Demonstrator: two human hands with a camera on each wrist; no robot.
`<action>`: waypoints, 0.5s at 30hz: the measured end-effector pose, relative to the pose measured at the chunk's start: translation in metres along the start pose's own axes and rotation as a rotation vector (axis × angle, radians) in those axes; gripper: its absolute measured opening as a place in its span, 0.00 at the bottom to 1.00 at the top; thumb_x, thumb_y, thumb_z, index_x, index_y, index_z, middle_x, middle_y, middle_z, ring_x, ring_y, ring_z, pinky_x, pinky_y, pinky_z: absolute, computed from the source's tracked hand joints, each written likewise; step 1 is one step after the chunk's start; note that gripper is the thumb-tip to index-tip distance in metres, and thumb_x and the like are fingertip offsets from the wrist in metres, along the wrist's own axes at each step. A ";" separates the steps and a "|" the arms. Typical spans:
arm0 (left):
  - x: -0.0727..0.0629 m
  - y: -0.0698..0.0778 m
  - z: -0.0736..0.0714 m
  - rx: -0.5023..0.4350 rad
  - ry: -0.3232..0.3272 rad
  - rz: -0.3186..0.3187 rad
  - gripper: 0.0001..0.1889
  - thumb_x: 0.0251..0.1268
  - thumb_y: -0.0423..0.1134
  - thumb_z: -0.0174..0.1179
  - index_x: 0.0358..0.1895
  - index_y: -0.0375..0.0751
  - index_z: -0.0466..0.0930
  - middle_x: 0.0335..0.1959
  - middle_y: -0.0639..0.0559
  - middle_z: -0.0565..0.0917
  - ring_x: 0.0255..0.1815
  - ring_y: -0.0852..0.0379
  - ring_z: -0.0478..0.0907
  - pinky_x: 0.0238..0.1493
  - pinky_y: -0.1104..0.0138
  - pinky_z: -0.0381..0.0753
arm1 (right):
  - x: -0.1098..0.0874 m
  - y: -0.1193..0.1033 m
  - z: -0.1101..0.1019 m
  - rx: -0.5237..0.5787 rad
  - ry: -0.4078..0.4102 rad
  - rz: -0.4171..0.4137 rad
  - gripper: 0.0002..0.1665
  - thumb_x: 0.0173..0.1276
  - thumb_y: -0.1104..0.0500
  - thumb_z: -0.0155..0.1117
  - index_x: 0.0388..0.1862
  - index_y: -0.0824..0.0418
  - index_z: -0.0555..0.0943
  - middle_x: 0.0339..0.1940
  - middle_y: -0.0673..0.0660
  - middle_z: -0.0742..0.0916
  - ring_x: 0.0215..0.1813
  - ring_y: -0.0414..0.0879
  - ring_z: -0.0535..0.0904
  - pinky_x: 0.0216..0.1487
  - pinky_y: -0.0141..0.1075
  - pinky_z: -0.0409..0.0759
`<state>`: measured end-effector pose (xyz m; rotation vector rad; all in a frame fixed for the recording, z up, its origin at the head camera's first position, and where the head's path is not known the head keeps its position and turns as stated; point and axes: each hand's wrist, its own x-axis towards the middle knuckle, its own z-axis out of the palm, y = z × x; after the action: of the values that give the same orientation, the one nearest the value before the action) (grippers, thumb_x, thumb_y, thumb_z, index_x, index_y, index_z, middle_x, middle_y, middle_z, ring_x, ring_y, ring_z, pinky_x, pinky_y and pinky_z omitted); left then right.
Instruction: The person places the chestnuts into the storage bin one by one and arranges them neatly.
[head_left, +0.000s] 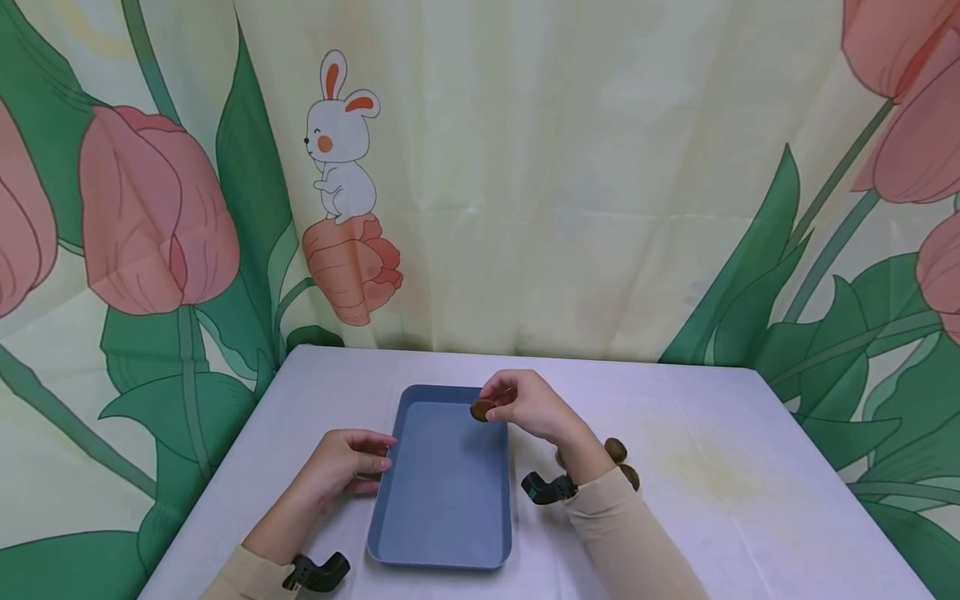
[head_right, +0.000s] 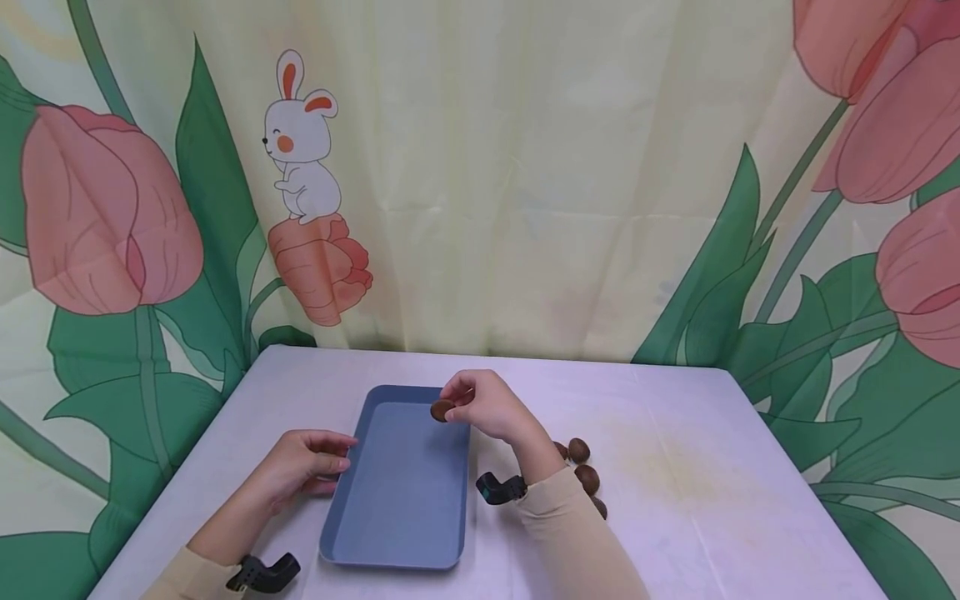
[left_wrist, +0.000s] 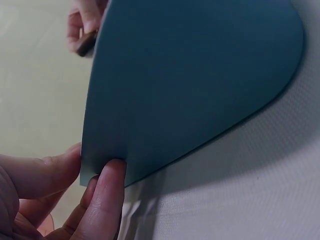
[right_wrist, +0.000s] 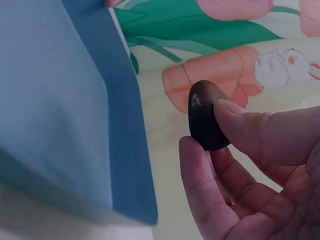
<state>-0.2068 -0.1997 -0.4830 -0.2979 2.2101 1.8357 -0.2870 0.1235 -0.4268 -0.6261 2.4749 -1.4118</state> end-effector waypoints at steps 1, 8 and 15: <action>0.000 0.000 0.000 -0.004 -0.003 0.003 0.20 0.61 0.25 0.74 0.58 0.33 0.89 0.51 0.43 0.92 0.37 0.55 0.90 0.37 0.56 0.94 | 0.002 -0.001 0.002 0.003 -0.002 -0.005 0.12 0.67 0.69 0.75 0.47 0.59 0.89 0.44 0.58 0.91 0.45 0.48 0.85 0.48 0.36 0.85; -0.002 -0.001 0.001 -0.020 -0.017 0.013 0.20 0.61 0.24 0.74 0.58 0.32 0.89 0.50 0.43 0.92 0.37 0.55 0.91 0.36 0.57 0.94 | 0.018 -0.005 0.020 0.035 0.001 -0.015 0.12 0.66 0.69 0.76 0.46 0.59 0.89 0.44 0.57 0.90 0.45 0.47 0.85 0.47 0.36 0.84; -0.002 0.001 0.003 -0.013 0.003 0.003 0.20 0.62 0.25 0.74 0.58 0.33 0.89 0.51 0.41 0.92 0.38 0.54 0.91 0.36 0.56 0.94 | 0.030 -0.011 0.033 0.050 0.013 -0.005 0.12 0.66 0.70 0.75 0.46 0.58 0.89 0.44 0.56 0.91 0.44 0.46 0.85 0.47 0.36 0.84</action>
<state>-0.2054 -0.1969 -0.4821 -0.2998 2.2023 1.8537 -0.2983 0.0795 -0.4340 -0.6145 2.4412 -1.4794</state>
